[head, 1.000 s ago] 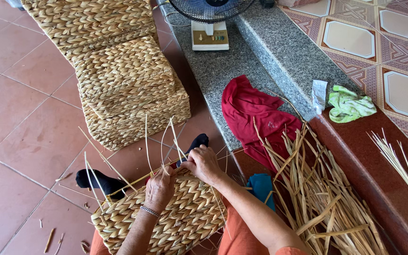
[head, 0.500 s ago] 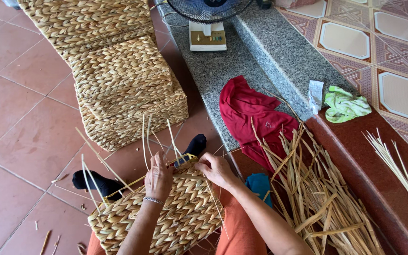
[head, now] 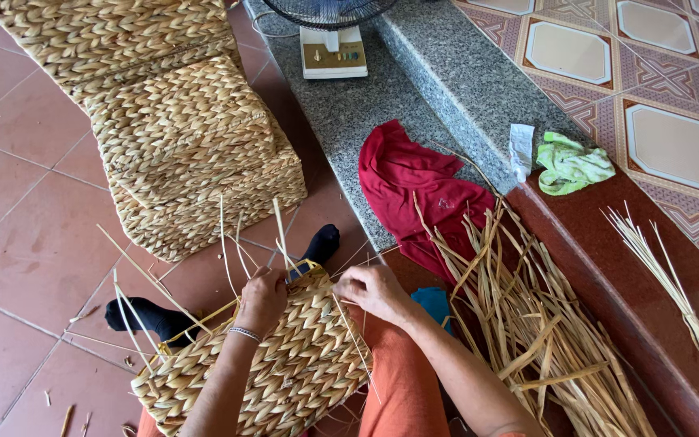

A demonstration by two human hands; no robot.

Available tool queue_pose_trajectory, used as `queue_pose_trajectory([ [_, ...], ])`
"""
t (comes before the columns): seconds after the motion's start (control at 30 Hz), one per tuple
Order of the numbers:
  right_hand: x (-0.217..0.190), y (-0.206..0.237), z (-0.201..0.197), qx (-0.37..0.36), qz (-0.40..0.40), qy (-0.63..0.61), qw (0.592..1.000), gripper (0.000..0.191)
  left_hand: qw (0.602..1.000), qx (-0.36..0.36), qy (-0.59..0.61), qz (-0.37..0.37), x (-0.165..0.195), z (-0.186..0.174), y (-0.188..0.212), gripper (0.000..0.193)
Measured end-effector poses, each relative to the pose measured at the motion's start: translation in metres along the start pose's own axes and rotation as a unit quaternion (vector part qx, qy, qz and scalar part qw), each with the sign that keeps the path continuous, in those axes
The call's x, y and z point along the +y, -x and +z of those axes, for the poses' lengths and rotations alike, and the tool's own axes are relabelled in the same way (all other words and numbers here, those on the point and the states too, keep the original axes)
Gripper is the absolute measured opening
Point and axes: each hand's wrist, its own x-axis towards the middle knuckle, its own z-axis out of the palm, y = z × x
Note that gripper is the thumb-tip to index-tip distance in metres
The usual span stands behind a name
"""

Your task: The person sits on the floor weaving a water hyacinth basket, threading and tightening thin stalks around the woven body and yellow rim frame. Near the end they use scissors to trim excess stalk ends from the basket surface.

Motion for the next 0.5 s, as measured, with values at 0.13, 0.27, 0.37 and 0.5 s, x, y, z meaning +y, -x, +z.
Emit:
queue_pose_trajectory([
  [0.13,-0.013,-0.026,0.011,0.138,-0.112,0.125,0.976,0.017,0.995,-0.021,0.098,0.001,0.003,-0.015,0.000,0.022],
  [0.27,-0.025,-0.045,0.026,0.217,-0.308,0.264,0.888,0.007,0.981,-0.109,0.155,-0.029,0.008,-0.028,0.006,0.037],
  [0.37,-0.023,-0.055,0.026,0.218,-0.372,0.371,0.822,0.007,0.988,-0.074,0.137,-0.006,0.011,-0.024,0.009,0.034],
  [0.5,-0.009,-0.082,0.025,0.082,-0.195,0.338,0.917,0.009,0.997,-0.026,0.056,0.041,0.013,-0.014,0.008,0.021],
])
